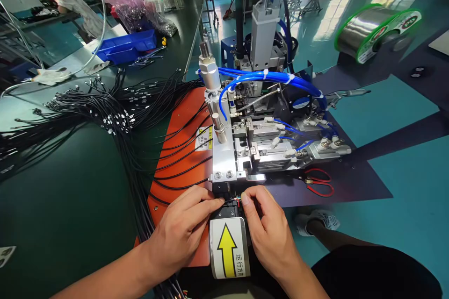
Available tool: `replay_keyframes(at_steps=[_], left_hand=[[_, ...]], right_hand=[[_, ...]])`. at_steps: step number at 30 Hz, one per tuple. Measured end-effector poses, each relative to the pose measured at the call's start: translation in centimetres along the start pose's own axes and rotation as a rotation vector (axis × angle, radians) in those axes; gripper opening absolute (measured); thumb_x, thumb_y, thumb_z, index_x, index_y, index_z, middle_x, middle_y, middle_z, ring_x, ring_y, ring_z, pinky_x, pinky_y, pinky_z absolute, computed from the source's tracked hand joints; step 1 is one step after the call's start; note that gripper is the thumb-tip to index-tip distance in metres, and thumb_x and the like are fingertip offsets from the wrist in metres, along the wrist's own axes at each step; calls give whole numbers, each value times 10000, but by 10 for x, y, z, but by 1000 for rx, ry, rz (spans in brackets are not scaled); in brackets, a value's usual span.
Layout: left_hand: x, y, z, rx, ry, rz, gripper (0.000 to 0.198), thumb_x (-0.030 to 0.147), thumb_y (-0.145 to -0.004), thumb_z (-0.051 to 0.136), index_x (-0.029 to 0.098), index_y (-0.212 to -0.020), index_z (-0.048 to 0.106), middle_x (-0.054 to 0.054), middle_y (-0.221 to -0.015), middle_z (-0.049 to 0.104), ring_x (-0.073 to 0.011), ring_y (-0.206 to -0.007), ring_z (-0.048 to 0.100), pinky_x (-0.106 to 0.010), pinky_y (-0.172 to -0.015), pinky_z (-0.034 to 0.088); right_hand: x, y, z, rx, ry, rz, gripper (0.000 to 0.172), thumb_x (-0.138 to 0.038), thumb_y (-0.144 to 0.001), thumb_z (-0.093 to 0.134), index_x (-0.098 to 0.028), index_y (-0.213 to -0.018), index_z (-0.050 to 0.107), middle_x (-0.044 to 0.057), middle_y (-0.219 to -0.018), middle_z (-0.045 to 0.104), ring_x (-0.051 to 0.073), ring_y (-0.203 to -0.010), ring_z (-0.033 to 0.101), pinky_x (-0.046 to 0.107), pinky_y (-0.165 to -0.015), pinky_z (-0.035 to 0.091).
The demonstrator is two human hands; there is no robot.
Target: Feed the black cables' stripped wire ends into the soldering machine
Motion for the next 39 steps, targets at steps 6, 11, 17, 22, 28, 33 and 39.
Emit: replay_keyframes(at_steps=[6,11,17,22,28,33,39], left_hand=[[1,1,0,3,-6,1,240,59,-968,467,122,-1070,675,-71,-879,603,-160,-810,538,-280,-708,487],[0,1,1,4,8,3,241,59,-970,466,125,-1081,669,-70,-882,601,-158,-809,534,-277,-710,480],[-2,1,1,-4,7,-8,240,63,-974,463,131,-1081,667,-65,-879,593,-157,-810,531,-275,-712,479],[-1,2,3,-15,-9,1,238,66,-975,460,127,-1083,663,-66,-880,587,-159,-809,523,-280,-709,474],[0,3,3,-5,-25,11,243,67,-980,447,121,-1088,658,-71,-888,585,-163,-814,516,-288,-712,467],[-1,2,3,-4,-48,9,241,73,-981,445,123,-1090,654,-71,-882,580,-169,-811,513,-294,-704,463],[0,3,6,-29,-87,8,241,59,-962,459,118,-1096,650,-81,-894,579,-186,-823,515,-320,-722,482]], right_hand=[[-1,-1,0,-8,6,-10,279,-464,-1021,451,-239,-930,590,-10,-803,603,138,-669,535,224,-576,440],[-2,-1,0,6,6,-23,275,-456,-1022,452,-236,-927,586,-8,-802,597,137,-664,530,225,-553,424],[2,-1,1,4,-26,-16,272,-461,-1022,459,-238,-930,585,-10,-813,603,138,-710,548,226,-631,450],[3,-2,1,5,-24,-17,274,-464,-1021,457,-243,-927,590,-16,-816,607,134,-703,545,230,-630,441],[1,-2,0,26,2,-35,253,-457,-1016,473,-251,-944,600,-24,-834,614,128,-692,536,234,-633,436],[1,-1,-1,26,13,-36,255,-458,-1018,464,-253,-950,599,-26,-829,617,125,-677,530,233,-619,434],[2,-3,1,15,4,-17,269,-471,-1013,465,-248,-937,594,-26,-807,614,128,-680,538,233,-626,443]])
Point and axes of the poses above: each hand's wrist, its own y-axis away from the middle knuckle, its own z-axis out of the palm, x = y × z, the point moved 8 cm from there along -y, towards the middle knuckle
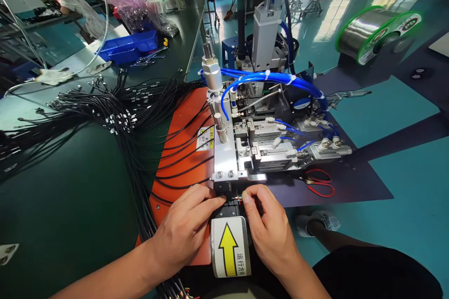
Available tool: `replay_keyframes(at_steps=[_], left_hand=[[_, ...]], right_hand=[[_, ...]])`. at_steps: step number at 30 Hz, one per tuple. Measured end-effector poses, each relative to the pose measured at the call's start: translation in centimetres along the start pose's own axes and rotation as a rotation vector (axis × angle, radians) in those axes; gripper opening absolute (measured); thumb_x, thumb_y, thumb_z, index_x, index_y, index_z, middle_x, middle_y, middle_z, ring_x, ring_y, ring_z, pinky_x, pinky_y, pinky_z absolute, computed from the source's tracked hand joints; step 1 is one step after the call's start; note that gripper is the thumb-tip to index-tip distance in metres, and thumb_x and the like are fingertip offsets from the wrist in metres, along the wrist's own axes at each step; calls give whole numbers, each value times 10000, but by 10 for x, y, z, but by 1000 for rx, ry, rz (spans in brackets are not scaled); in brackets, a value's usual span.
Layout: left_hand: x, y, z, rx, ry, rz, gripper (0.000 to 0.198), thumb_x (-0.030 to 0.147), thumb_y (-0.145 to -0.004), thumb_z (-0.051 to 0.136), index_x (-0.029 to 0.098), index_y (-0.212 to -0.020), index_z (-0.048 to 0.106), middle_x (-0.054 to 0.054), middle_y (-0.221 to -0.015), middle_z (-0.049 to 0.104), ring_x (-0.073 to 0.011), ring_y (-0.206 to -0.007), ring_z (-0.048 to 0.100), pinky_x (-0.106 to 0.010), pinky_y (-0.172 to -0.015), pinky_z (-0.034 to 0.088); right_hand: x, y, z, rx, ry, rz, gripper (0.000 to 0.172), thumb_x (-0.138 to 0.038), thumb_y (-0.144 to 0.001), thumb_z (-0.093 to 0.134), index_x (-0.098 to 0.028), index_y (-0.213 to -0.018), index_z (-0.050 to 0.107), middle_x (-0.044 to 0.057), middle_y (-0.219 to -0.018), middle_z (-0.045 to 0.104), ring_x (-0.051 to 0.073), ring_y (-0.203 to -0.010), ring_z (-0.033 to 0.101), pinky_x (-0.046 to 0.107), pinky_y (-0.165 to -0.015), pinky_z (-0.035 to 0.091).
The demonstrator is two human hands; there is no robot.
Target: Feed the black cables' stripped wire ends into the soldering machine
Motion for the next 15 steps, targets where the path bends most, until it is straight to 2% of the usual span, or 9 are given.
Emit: replay_keyframes(at_steps=[10,15], left_hand=[[5,1,-1,20,-63,52,245,45,-950,468,101,-1126,629,-96,-938,591,-198,-867,532,-343,-763,515],[6,1,0,-20,-74,61,259,48,-952,473,96,-1160,620,-104,-971,594,-207,-900,536,-360,-795,523]], right_hand=[[2,0,0,7,4,25,288,-494,-1006,474,-250,-908,591,-33,-770,590,126,-638,499,239,-587,414],[5,1,3,-6,-28,24,291,-489,-1016,458,-245,-905,573,-29,-774,585,133,-673,508,247,-642,431]])
Point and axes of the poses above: each hand's wrist, its own y-axis away from the middle knuckle, its own z-axis out of the palm, x = y × z, the point moved 8 cm from there along -y, towards the middle knuckle
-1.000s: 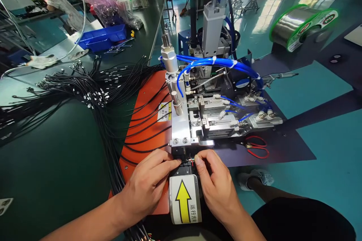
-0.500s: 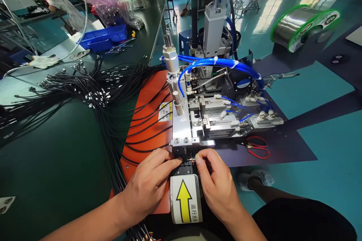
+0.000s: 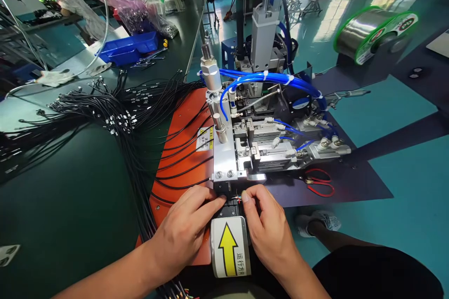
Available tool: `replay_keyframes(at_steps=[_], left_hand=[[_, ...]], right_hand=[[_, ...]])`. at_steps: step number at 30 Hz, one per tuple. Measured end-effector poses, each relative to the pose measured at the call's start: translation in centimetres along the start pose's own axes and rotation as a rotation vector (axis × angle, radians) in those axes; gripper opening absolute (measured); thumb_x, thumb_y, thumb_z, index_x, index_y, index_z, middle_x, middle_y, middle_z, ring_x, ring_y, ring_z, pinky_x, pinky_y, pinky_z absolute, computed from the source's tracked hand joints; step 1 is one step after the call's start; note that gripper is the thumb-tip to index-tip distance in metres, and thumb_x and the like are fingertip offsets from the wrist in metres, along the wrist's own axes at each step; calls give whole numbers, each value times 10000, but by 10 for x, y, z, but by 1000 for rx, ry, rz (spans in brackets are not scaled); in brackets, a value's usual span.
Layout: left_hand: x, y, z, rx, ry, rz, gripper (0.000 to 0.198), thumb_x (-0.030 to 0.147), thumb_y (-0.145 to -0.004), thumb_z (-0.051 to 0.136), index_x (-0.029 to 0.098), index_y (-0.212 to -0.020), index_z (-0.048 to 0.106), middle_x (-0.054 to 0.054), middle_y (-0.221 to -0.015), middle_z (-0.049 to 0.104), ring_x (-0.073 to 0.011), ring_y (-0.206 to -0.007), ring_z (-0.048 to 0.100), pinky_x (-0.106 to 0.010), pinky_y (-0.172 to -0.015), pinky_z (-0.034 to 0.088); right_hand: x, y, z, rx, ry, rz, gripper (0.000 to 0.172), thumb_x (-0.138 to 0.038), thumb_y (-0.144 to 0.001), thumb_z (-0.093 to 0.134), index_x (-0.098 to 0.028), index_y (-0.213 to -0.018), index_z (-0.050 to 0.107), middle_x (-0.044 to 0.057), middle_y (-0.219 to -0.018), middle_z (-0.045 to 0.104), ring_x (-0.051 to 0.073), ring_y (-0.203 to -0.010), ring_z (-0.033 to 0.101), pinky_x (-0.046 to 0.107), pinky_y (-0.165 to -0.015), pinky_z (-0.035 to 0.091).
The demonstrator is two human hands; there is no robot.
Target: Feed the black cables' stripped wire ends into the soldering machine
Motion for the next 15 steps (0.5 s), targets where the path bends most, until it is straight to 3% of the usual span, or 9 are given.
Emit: replay_keyframes(at_steps=[7,15], left_hand=[[4,0,-2,-9,-44,35,252,86,-984,448,79,-1170,616,-99,-934,588,-200,-861,520,-355,-749,512],[2,1,0,0,-34,42,240,97,-980,469,80,-1169,616,-95,-921,589,-193,-839,500,-345,-725,492]], right_hand=[[2,-2,3,30,24,-35,295,-468,-1023,437,-232,-893,556,-17,-793,591,140,-710,523,257,-680,437],[-2,10,-8,69,-39,104,342,-542,-936,557,-222,-851,644,-6,-714,583,143,-623,525,240,-556,438]])
Point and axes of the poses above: each hand's wrist, its own y-axis away from the middle knuckle, its own z-axis out of the palm, x = y × z, the point moved 8 cm from there along -y, towards the middle knuckle
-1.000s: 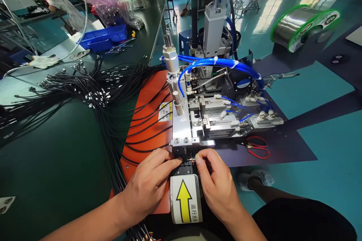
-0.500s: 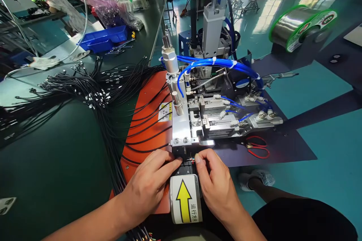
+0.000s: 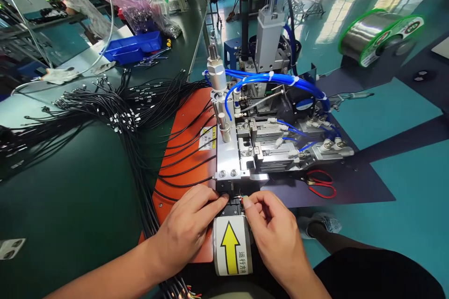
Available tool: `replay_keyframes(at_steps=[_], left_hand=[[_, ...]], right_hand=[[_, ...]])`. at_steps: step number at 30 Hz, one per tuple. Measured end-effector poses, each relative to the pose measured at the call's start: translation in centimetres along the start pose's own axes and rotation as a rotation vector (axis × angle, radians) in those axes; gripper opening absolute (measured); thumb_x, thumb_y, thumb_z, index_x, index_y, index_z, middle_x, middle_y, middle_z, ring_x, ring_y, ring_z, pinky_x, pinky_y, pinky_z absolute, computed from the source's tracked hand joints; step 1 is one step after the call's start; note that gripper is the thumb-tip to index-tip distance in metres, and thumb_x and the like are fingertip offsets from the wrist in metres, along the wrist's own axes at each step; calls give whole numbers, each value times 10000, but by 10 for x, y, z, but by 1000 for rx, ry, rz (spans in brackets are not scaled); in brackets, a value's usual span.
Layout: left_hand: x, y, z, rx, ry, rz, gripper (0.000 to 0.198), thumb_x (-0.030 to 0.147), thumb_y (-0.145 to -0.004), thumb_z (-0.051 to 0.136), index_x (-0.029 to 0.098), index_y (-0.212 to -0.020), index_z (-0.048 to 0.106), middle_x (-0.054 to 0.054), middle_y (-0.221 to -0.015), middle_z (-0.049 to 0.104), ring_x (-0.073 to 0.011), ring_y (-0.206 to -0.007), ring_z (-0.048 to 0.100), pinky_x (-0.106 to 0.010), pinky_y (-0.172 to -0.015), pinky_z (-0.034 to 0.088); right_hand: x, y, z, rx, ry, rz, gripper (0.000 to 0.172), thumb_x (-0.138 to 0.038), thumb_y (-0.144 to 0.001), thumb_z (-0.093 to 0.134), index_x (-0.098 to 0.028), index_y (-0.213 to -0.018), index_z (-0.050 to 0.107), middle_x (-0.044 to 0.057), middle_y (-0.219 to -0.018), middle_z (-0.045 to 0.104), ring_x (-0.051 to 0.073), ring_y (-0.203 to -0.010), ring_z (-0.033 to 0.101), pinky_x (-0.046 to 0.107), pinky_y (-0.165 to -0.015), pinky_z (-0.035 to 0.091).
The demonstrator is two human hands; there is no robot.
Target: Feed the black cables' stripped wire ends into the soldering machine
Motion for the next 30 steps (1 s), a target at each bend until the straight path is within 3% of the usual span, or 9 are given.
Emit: replay_keyframes(at_steps=[7,13,21,26,30], left_hand=[[0,0,-1,12,15,-6,242,101,-985,459,82,-1170,613,-97,-931,597,-195,-844,513,-348,-735,498],[-1,0,-2,13,11,-2,243,90,-979,460,83,-1165,617,-100,-950,604,-194,-857,519,-349,-743,505],[-2,0,0,9,10,-12,252,103,-985,448,91,-1161,628,-97,-935,599,-192,-847,519,-344,-730,506],[-1,0,1,-3,7,-18,252,111,-992,439,99,-1149,636,-96,-929,599,-192,-848,523,-345,-739,505],[-1,-1,-1,8,14,-16,252,110,-990,443,98,-1147,639,-95,-926,599,-194,-843,522,-344,-734,502]], right_hand=[[-10,3,5,-30,71,-13,313,-501,-946,546,-232,-823,650,-10,-705,616,149,-634,547,240,-579,439],[-17,0,2,-44,150,-139,293,-454,-1004,468,-238,-856,600,-14,-750,600,149,-667,542,255,-617,434],[-10,-5,0,-64,182,-167,269,-450,-1025,451,-241,-920,584,-4,-829,608,159,-743,566,293,-695,450],[-27,-4,-1,-60,184,-356,225,-347,-1043,438,-257,-1186,586,50,-1108,618,192,-1056,590,317,-927,455],[-34,-4,-1,-63,151,-409,187,-308,-1040,455,-244,-1081,626,47,-1029,617,184,-993,600,303,-899,459]])
Point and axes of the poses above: each hand's wrist, its own y-axis away from the middle knuckle, its own z-axis out of the palm, x = y × z, the point moved 8 cm from there along -y, towards the middle knuckle
